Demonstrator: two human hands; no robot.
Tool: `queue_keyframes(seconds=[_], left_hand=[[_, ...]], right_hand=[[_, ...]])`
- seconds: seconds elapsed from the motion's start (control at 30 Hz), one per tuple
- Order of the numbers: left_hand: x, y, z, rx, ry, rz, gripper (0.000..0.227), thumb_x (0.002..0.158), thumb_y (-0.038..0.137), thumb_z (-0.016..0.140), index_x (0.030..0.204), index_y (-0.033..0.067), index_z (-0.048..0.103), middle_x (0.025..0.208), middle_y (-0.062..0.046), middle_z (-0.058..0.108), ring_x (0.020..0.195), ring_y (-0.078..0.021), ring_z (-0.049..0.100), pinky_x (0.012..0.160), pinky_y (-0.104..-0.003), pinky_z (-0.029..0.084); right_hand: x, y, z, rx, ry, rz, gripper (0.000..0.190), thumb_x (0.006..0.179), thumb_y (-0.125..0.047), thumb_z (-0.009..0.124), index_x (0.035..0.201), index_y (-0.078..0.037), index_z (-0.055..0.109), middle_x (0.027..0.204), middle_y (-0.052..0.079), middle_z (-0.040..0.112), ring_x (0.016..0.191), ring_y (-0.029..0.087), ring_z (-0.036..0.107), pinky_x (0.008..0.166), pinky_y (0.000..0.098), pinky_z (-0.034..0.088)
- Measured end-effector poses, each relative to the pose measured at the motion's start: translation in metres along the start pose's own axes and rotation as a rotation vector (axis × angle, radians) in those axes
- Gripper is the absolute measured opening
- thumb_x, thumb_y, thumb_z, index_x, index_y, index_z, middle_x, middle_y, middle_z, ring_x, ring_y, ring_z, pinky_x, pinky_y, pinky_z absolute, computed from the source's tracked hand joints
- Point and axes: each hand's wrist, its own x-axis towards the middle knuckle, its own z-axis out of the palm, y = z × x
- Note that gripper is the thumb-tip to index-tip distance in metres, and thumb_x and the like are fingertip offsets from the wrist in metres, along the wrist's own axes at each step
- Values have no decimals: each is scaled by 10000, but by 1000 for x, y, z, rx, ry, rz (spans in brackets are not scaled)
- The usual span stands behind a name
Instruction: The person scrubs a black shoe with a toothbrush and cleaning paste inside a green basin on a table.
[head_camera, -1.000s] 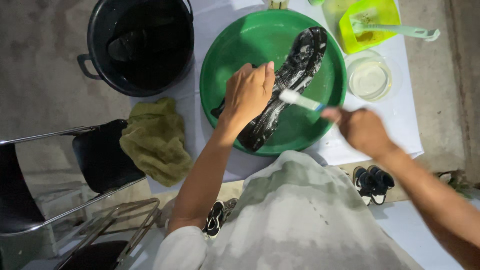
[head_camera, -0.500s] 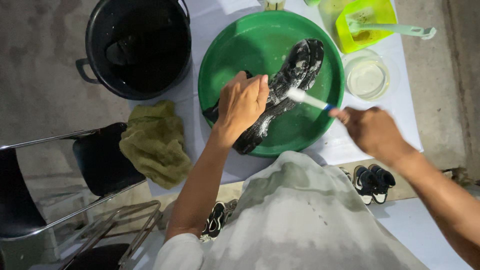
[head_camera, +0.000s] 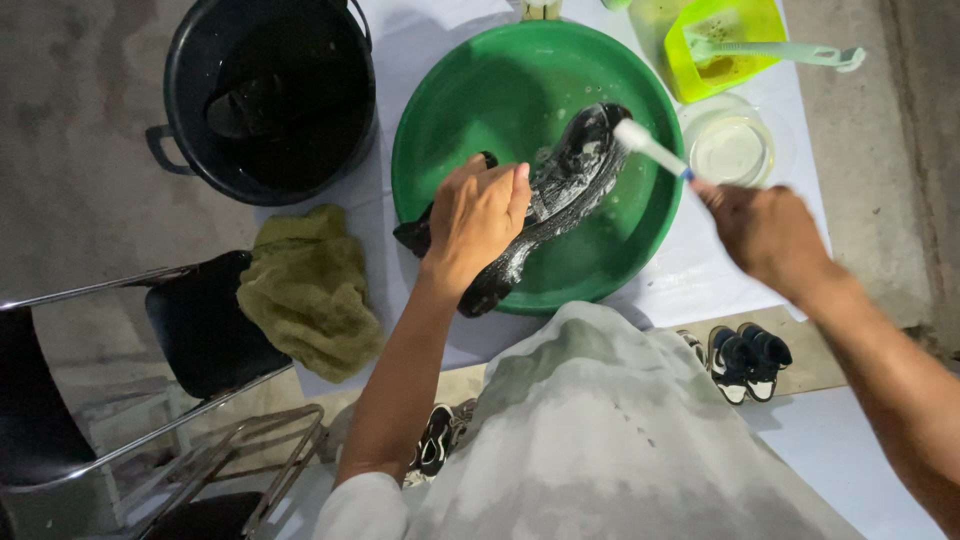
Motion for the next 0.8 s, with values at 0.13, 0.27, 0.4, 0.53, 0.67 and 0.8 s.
queue_keyframes(seconds=[0.13,0.27,0.4,0.53,0.67,0.8], left_hand=[[0,-1,-2,19,13,32,316,1032,210,579,749,81,639,688,-121,628,723,-350,612,695,-493,495],[-2,-6,-3,4,0,30,311,1033,198,581,751,83,643,674,-116,618,725,-343,613,697,-492,492],[1,-7,-4,15,1,56,296,1032,199,591,771,73,647,693,-122,621,726,-337,612,680,-480,491],[1,-9,-5,27,-9,54,321,1016,202,601,724,72,620,669,-120,604,720,-338,610,678,-487,488],[0,-13,-7,35,4,69,310,1013,195,601,728,76,623,675,-113,606,723,-335,610,672,-482,483],[3,-11,-7,45,-23,74,324,1021,184,611,720,68,619,652,-107,602,691,-309,606,657,-457,489]], right_hand=[[-1,1,-24,133,-14,26,612,1123,-459,471,772,6,656,676,259,613,622,485,588,602,557,472],[-9,-20,-23,210,-209,-66,610,1021,-481,479,676,-13,666,565,250,604,583,473,599,618,564,467],[24,0,-15,180,-211,113,715,1100,-508,461,684,47,636,582,265,586,603,449,582,651,537,492],[35,14,-22,204,-103,106,699,1084,-532,444,744,35,672,604,239,580,576,431,567,616,539,470],[28,13,-33,261,-409,-31,669,937,-566,456,678,0,702,473,218,583,468,395,543,615,490,510],[42,23,-27,174,-380,73,736,1021,-569,471,639,37,637,517,245,529,505,351,528,627,487,496]])
